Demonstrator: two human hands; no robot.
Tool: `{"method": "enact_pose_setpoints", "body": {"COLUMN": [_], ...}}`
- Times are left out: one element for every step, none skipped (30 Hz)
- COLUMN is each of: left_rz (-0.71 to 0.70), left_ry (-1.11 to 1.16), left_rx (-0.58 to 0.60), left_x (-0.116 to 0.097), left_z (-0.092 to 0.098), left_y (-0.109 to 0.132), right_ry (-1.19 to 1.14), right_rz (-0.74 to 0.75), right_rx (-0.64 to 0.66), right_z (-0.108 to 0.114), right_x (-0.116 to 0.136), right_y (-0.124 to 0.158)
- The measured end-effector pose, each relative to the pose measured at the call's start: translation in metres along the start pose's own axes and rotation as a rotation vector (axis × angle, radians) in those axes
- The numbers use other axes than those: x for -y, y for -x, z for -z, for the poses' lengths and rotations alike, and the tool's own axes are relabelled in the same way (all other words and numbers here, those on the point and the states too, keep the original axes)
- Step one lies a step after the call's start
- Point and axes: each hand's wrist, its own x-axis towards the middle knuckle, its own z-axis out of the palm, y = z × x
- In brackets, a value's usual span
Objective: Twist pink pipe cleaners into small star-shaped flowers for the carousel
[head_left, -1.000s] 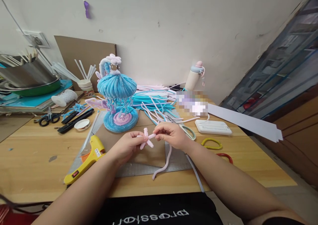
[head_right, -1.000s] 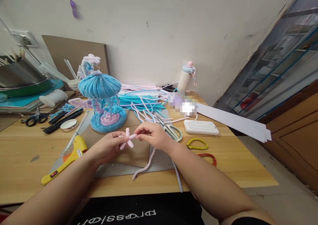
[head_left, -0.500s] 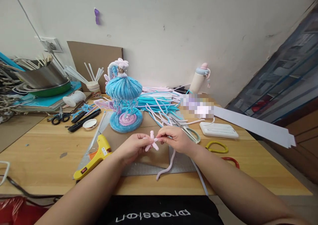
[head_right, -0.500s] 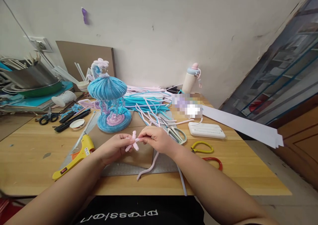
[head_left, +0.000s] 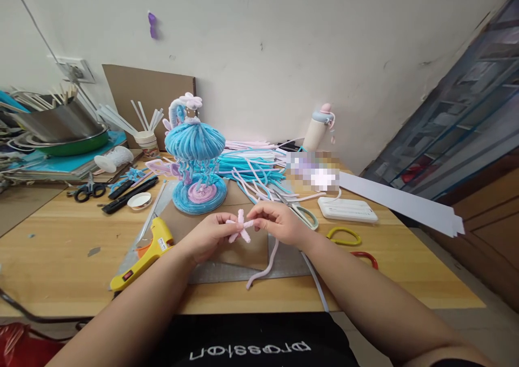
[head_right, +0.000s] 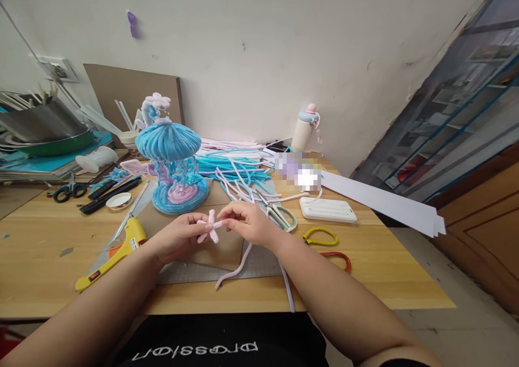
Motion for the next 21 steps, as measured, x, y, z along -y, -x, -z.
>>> {"method": "enact_pose_setpoints", "body": {"left_rz": [-0.008,-0.010,-0.005,0.003,0.007,0.002,-0.010,-0.024,-0.040,-0.048,-0.042,-0.023,-0.002,0.013,0.020,0.017,0.007,-0.004,-0.012,-0.017,-0.018], "left_ry": [-0.022,-0.054,-0.092,-0.126,-0.148,-0.150,-0.125,-0.069,0.015,0.117,0.217,0.300,0.353,0.368,0.350,0.310,0.263,0.218,0.182,0.154,0.130], "left_rx": [-0.019,-0.036,-0.047,-0.053,-0.053,-0.051,-0.052,-0.061,-0.081,-0.112,-0.145,-0.170,-0.178,-0.172,-0.157,-0.143,-0.136,-0.137,-0.142,-0.145,-0.144], "left_x": [0.001,0.001,0.002,0.003,0.003,0.003,0.002,0.001,0.000,-0.001,-0.002,-0.002,-0.003,-0.003,-0.002,-0.002,-0.001,0.000,0.001,0.002,0.003], "left_z": [0.000,0.000,-0.001,-0.002,-0.003,-0.004,-0.005,-0.006,-0.006,-0.007,-0.007,-0.006,-0.006,-0.005,-0.005,-0.004,-0.003,-0.003,-0.003,-0.002,-0.002], "left_y": [0.000,0.000,0.000,0.000,0.001,0.001,0.001,0.000,0.000,-0.001,-0.001,-0.002,-0.002,-0.002,-0.002,-0.002,-0.002,-0.002,-0.002,-0.002,-0.002], "right_ry": [-0.062,-0.118,-0.159,-0.182,-0.193,-0.199,-0.203,-0.209,-0.219,-0.231,-0.240,-0.243,-0.239,-0.228,-0.209,-0.182,-0.148,-0.104,-0.052,0.005,0.058], "right_rz": [-0.028,-0.048,-0.066,-0.082,-0.104,-0.128,-0.154,-0.175,-0.186,-0.187,-0.178,-0.164,-0.150,-0.138,-0.129,-0.119,-0.106,-0.088,-0.067,-0.046,-0.025], "right_rx": [-0.021,-0.031,-0.027,-0.013,-0.002,-0.004,-0.023,-0.061,-0.108,-0.154,-0.192,-0.217,-0.230,-0.236,-0.235,-0.230,-0.223,-0.214,-0.205,-0.192,-0.179], "right_z": [0.000,-0.001,-0.002,-0.004,-0.006,-0.009,-0.012,-0.015,-0.018,-0.020,-0.021,-0.023,-0.023,-0.023,-0.023,-0.023,-0.022,-0.021,-0.021,-0.020,-0.019], "right_x": [-0.001,-0.002,-0.002,-0.003,-0.002,-0.002,-0.001,-0.001,-0.001,-0.001,-0.001,-0.002,-0.003,-0.004,-0.004,-0.005,-0.005,-0.005,-0.004,-0.004,-0.004], "right_y": [0.000,-0.001,-0.001,-0.001,-0.001,-0.002,-0.002,-0.002,-0.002,-0.003,-0.003,-0.003,-0.002,-0.002,-0.001,-0.001,0.000,0.001,0.002,0.002,0.002]}}
